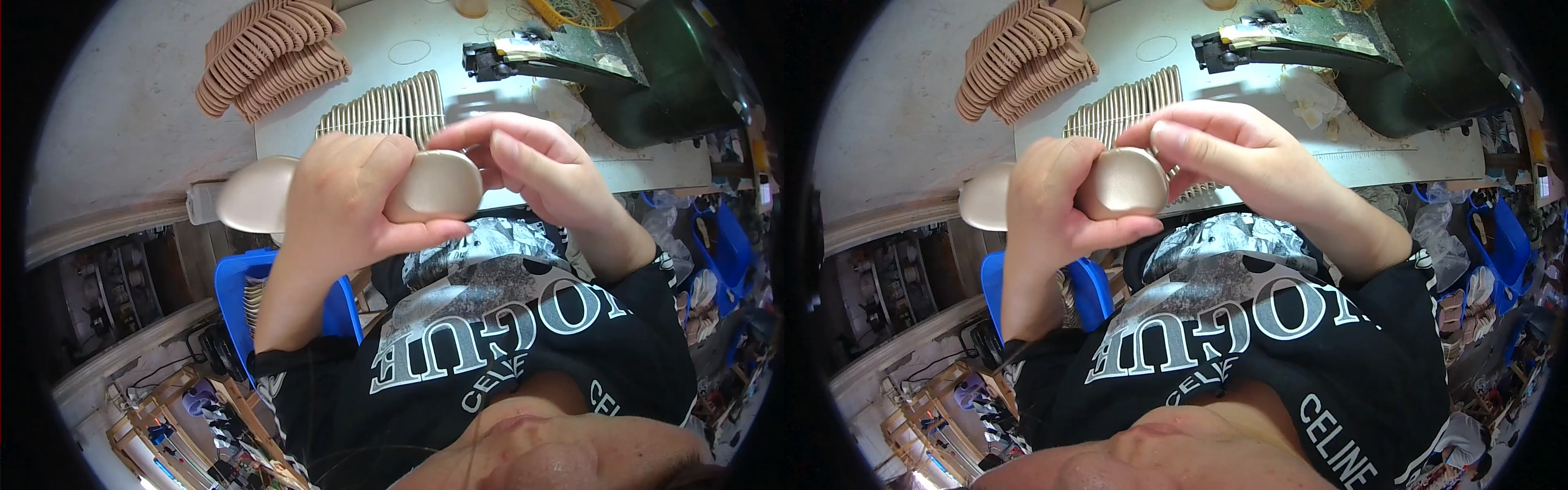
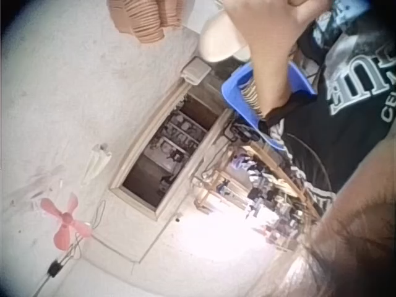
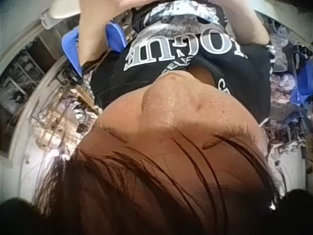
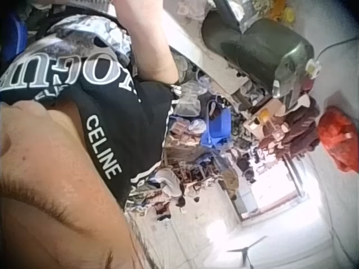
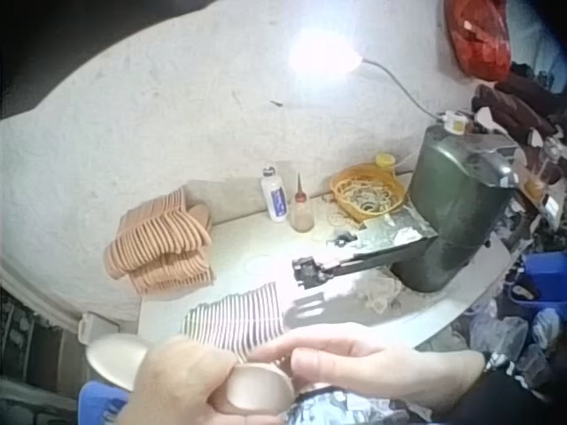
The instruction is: The recorder applies adhesive from a bottle to shoe insole components and stacks them.
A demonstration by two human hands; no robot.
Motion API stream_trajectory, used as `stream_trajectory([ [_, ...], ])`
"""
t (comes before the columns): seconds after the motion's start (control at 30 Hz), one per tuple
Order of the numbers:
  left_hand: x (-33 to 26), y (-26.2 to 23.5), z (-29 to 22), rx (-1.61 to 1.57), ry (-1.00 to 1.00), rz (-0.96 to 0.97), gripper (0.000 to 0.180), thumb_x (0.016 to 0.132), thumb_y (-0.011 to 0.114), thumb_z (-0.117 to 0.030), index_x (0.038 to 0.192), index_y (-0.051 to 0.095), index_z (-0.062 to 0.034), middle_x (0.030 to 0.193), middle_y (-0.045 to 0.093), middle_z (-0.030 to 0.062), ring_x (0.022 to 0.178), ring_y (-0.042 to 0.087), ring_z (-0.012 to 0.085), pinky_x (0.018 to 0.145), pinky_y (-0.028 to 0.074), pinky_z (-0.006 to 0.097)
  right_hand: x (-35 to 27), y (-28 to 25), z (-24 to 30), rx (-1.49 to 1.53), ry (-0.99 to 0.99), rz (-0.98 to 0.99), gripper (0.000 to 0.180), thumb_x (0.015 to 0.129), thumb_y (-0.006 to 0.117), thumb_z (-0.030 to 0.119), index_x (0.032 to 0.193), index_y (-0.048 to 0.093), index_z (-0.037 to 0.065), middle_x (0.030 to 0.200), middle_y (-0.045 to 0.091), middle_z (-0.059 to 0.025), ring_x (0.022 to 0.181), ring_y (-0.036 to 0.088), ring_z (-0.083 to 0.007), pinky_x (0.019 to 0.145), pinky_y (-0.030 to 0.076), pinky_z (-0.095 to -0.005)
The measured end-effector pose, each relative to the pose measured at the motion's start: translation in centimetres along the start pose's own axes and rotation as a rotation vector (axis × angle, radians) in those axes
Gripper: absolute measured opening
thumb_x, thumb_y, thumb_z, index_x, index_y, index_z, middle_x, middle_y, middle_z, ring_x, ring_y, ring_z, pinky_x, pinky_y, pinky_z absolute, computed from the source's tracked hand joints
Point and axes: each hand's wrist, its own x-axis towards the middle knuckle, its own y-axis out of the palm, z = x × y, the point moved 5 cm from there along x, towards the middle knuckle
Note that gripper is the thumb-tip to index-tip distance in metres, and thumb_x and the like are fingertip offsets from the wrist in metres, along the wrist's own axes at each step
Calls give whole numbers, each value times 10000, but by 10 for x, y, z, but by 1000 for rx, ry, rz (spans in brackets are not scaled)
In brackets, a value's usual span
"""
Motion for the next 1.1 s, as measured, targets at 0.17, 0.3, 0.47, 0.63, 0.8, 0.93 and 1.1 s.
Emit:
stream_trajectory([
  [0.17, 1, -11, -6, 306, 111, -10, 676, 515, 718, -647, 885, 624, -88, 809, 557, 38, 828, 533, 215, 817, 388, 378, -2, 4, -7, -142, -9, 18, 254, 869, 647, 63, 1094, 588, -38, 961, 640, -62, 830, 610, -95, 752, 507, -227],
  [0.3, -24, -5, 11, 451, -6, -722, 920, 590, 684, -703, 1217, 533, -46, 1194, 432, 112, 1148, 375, 241, 996, 272, 428, 0, 5, -4, -70, -189, -84, 254, 865, 637, 28, 1097, 560, -39, 976, 631, -75, 880, 615, -111, 791, 514, -236],
  [0.47, -16, 55, 34, -1179, -348, -816, 720, 839, 589, -566, 1243, 406, 1, 1018, 510, 107, 962, 506, 176, 853, 419, 324, 9, 10, -25, -121, -463, -131, 233, 827, 654, -19, 1045, 576, -36, 1022, 610, -83, 957, 605, -136, 837, 504, -264],
  [0.63, -13, 71, 28, -1423, -403, -827, 540, 885, 542, -529, 1098, 474, -38, 773, 513, 21, 691, 516, 101, 589, 434, 207, 12, 10, -25, -463, -453, -76, 218, 845, 675, 97, 1027, 606, 0, 999, 610, -41, 936, 583, -99, 834, 465, -257],
  [0.8, -16, 72, 35, -1264, -358, -855, 433, 891, 588, -439, 1048, 469, -54, 651, 422, -22, 523, 395, 57, 435, 301, 201, 20, 5, -38, -6, -29, -152, 227, 875, 673, 211, 982, 624, 16, 835, 596, 11, 741, 501, -44, 694, 409, -193],
  [0.93, -16, 69, 31, -1309, -331, -797, 417, 899, 598, -403, 1078, 481, -46, 625, 414, -27, 502, 372, 50, 430, 284, 199, 24, 3, -45, 186, 91, 66, 219, 886, 656, 224, 960, 614, 22, 826, 591, 22, 715, 483, -37, 694, 413, -199],
  [1.1, -17, 60, 26, -1342, -421, -722, 370, 917, 607, -333, 1080, 501, -18, 635, 479, -10, 517, 444, 58, 441, 345, 201, 18, 16, -45, 245, 86, 164, 187, 934, 583, 219, 982, 564, 39, 863, 531, 30, 798, 463, -31, 733, 396, -191],
])
